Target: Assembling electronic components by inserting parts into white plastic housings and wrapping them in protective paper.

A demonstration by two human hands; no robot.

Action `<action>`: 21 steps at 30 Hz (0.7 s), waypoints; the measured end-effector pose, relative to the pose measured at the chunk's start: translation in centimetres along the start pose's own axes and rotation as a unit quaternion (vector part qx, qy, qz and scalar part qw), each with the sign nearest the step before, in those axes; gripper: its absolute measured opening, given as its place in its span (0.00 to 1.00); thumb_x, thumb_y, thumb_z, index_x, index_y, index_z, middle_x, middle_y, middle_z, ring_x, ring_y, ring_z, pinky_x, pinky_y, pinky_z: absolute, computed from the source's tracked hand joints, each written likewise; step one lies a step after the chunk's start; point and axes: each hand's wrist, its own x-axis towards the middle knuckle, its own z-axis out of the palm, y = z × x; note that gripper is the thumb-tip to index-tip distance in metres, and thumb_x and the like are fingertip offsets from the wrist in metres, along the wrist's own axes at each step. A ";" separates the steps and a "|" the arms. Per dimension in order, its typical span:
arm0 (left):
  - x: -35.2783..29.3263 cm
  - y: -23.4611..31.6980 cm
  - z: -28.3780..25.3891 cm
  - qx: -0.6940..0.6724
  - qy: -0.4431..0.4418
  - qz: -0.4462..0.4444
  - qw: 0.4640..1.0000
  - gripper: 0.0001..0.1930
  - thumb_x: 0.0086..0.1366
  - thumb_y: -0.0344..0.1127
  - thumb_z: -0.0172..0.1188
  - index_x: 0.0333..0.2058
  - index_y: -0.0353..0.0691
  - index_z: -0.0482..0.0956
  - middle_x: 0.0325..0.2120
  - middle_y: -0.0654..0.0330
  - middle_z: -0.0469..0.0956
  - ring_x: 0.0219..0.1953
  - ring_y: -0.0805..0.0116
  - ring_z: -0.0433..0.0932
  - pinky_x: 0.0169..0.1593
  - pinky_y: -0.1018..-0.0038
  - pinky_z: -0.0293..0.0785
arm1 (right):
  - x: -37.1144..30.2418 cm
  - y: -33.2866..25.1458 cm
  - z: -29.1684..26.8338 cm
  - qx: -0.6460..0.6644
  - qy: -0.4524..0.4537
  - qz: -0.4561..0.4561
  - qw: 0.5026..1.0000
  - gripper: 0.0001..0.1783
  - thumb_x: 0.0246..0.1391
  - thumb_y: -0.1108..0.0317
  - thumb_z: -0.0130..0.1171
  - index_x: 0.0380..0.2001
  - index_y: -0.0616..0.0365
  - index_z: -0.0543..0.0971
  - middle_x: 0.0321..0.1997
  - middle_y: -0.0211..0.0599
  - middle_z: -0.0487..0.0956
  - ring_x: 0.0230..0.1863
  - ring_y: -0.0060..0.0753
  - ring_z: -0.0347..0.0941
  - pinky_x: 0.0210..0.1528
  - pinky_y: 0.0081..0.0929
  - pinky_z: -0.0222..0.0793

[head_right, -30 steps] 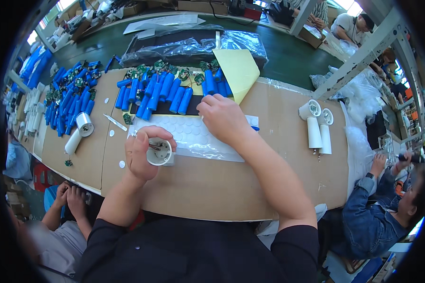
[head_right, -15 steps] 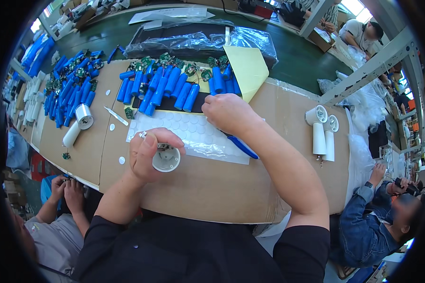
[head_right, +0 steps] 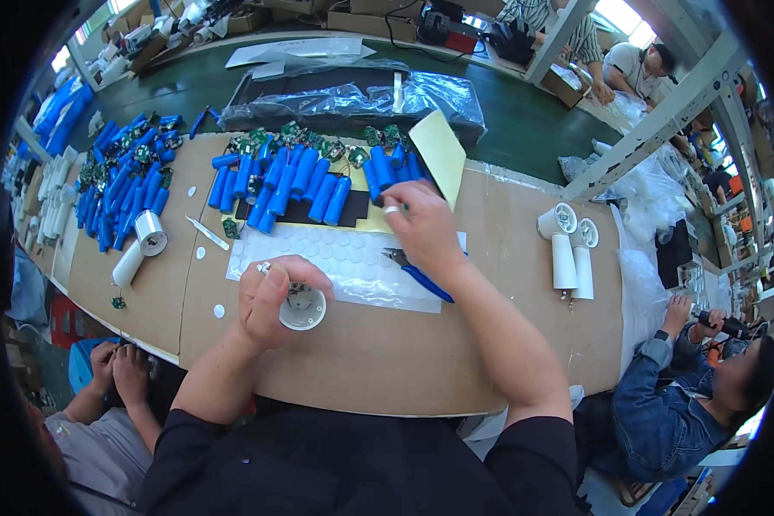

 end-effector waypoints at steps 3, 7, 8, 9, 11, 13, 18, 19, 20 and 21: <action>0.0 0.2 0.1 -0.001 0.002 0.002 1.000 0.24 0.75 0.42 0.41 0.38 0.30 0.83 0.30 0.54 0.83 0.31 0.69 0.81 0.37 0.74 0.74 | -2.4 0.3 -1.8 0.112 0.097 0.164 0.975 0.10 0.60 0.66 0.59 0.40 0.59 0.83 0.32 0.34 0.80 0.36 0.28 0.76 0.42 0.24 0.70; 0.0 0.1 0.0 0.017 -0.012 0.016 1.000 0.24 0.74 0.41 0.41 0.38 0.30 0.83 0.29 0.54 0.83 0.31 0.69 0.81 0.37 0.74 0.74 | -3.5 1.9 -3.2 0.318 0.272 0.326 0.848 0.13 0.64 0.67 0.58 0.44 0.67 0.81 0.37 0.28 0.79 0.40 0.18 0.72 0.44 0.15 0.66; -0.1 -0.1 -0.1 0.021 -0.010 0.019 1.000 0.23 0.74 0.41 0.41 0.38 0.30 0.84 0.29 0.54 0.83 0.31 0.69 0.81 0.37 0.74 0.74 | -3.7 2.5 -3.3 0.391 0.303 0.316 0.810 0.12 0.64 0.68 0.57 0.44 0.67 0.81 0.37 0.28 0.79 0.40 0.16 0.71 0.44 0.14 0.65; -0.1 -0.2 -0.2 0.025 -0.007 0.021 0.999 0.23 0.74 0.41 0.41 0.38 0.30 0.84 0.29 0.53 0.83 0.31 0.69 0.81 0.37 0.74 0.74 | -3.9 2.8 -3.4 0.461 0.331 0.305 0.765 0.11 0.65 0.70 0.56 0.45 0.66 0.81 0.38 0.28 0.79 0.40 0.15 0.70 0.44 0.13 0.64; 0.3 0.0 0.0 0.024 -0.010 0.013 1.000 0.23 0.74 0.41 0.41 0.38 0.31 0.84 0.29 0.53 0.83 0.31 0.68 0.81 0.37 0.74 0.74 | -4.6 2.0 -3.8 0.426 0.318 0.304 0.790 0.09 0.65 0.72 0.55 0.42 0.66 0.81 0.39 0.28 0.79 0.40 0.14 0.71 0.44 0.14 0.66; 0.2 0.3 0.0 0.028 -0.007 -0.001 1.000 0.23 0.74 0.40 0.40 0.38 0.31 0.84 0.29 0.53 0.83 0.30 0.68 0.81 0.36 0.74 0.74 | -4.9 -0.9 -4.3 0.315 0.224 0.237 0.891 0.09 0.66 0.71 0.55 0.41 0.65 0.80 0.41 0.29 0.79 0.39 0.16 0.72 0.44 0.17 0.69; 0.1 0.0 0.4 0.029 -0.011 0.028 0.999 0.23 0.75 0.40 0.40 0.38 0.30 0.83 0.29 0.53 0.83 0.30 0.67 0.81 0.36 0.73 0.76 | -5.2 -8.9 -4.6 0.096 0.100 -0.149 0.979 0.14 0.47 0.76 0.67 0.40 0.58 0.82 0.26 0.27 0.75 0.27 0.26 0.70 0.31 0.22 0.63; 0.0 0.0 0.4 0.033 -0.014 0.027 0.999 0.23 0.74 0.40 0.40 0.38 0.30 0.83 0.29 0.52 0.84 0.30 0.66 0.82 0.36 0.72 0.76 | -5.3 -9.9 -4.8 0.087 0.063 -0.207 0.972 0.17 0.42 0.76 0.69 0.40 0.56 0.82 0.23 0.26 0.74 0.25 0.28 0.70 0.29 0.24 0.62; 0.0 -0.1 0.5 0.033 -0.017 0.023 0.999 0.23 0.74 0.40 0.40 0.38 0.30 0.83 0.29 0.52 0.84 0.30 0.66 0.82 0.36 0.72 0.76 | -5.5 -10.7 -4.7 0.088 0.065 -0.203 0.973 0.17 0.42 0.76 0.69 0.40 0.56 0.82 0.23 0.26 0.74 0.25 0.28 0.70 0.29 0.24 0.62; 0.0 -0.3 0.5 0.043 -0.026 0.048 0.998 0.22 0.74 0.40 0.41 0.38 0.30 0.83 0.30 0.52 0.84 0.30 0.64 0.82 0.36 0.71 0.77 | -5.7 -11.3 -4.5 0.065 0.049 -0.234 0.969 0.18 0.41 0.74 0.69 0.39 0.56 0.83 0.23 0.25 0.73 0.24 0.27 0.70 0.28 0.24 0.61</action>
